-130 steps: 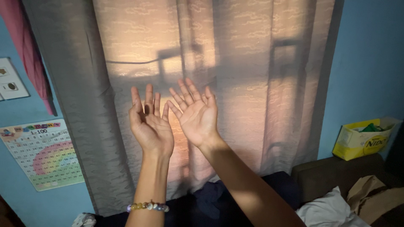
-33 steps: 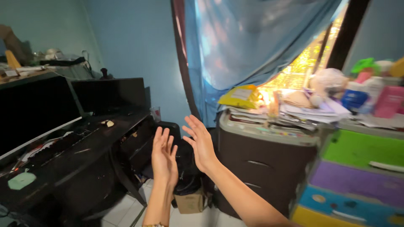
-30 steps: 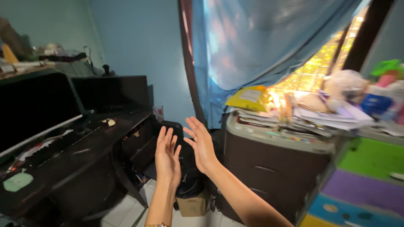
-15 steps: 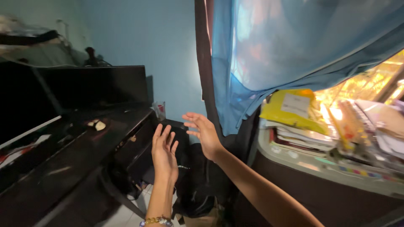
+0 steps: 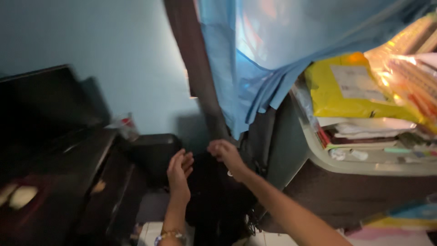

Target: The person opens a backpack on the floor and unzips its compartments. They gather toiletry bottles, boxes, and personal care items from a dresser top, carry them to the floor beside the backpack, and collect tissue packs and wipes from a nearby tray, arranging the items next to the bag.

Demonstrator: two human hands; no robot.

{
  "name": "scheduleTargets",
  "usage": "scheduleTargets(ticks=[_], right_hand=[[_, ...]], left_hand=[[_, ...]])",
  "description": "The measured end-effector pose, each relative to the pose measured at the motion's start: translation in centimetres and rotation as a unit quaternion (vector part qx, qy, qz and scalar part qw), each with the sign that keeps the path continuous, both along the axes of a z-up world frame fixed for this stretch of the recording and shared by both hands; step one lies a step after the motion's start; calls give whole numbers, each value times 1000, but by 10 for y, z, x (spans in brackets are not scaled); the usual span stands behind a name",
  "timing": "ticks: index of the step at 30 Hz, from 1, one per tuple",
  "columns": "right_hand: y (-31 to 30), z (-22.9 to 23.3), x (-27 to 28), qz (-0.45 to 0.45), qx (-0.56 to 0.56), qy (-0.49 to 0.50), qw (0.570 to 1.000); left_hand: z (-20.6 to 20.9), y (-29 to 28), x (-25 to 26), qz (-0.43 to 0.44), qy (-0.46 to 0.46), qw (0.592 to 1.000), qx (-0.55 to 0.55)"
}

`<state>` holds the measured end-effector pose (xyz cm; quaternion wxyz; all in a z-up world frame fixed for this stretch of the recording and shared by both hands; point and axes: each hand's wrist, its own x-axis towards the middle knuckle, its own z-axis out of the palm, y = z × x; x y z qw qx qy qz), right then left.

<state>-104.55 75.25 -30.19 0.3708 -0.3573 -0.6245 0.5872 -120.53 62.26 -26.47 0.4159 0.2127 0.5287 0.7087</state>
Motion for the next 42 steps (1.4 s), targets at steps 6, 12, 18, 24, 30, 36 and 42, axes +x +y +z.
scheduleTargets(ticks=[6,12,18,24,30,36,42], right_hand=[[32,-202,-2,-193,126,-206,951],[36,-285,20,-281,-31,-476,833],[53,-351,50,-317,-215,-413,826],[64,-379,75,-291,-181,-273,899],[36,-296,30,-285,-65,-211,933],[-5,-173,-35,-189,-10,-144,971],[-30,-89,-81,-70,43,-26,996]], left_hand=[[-132,81,-6,-84,36,989,-113],[-241,126,12,-134,-98,962,-219],[-326,137,50,-234,-68,950,-193],[-374,157,53,-240,-11,941,-237],[-347,155,45,-187,63,958,-208],[-237,132,19,-97,-34,971,-215],[-139,81,-35,-66,94,982,-149]])
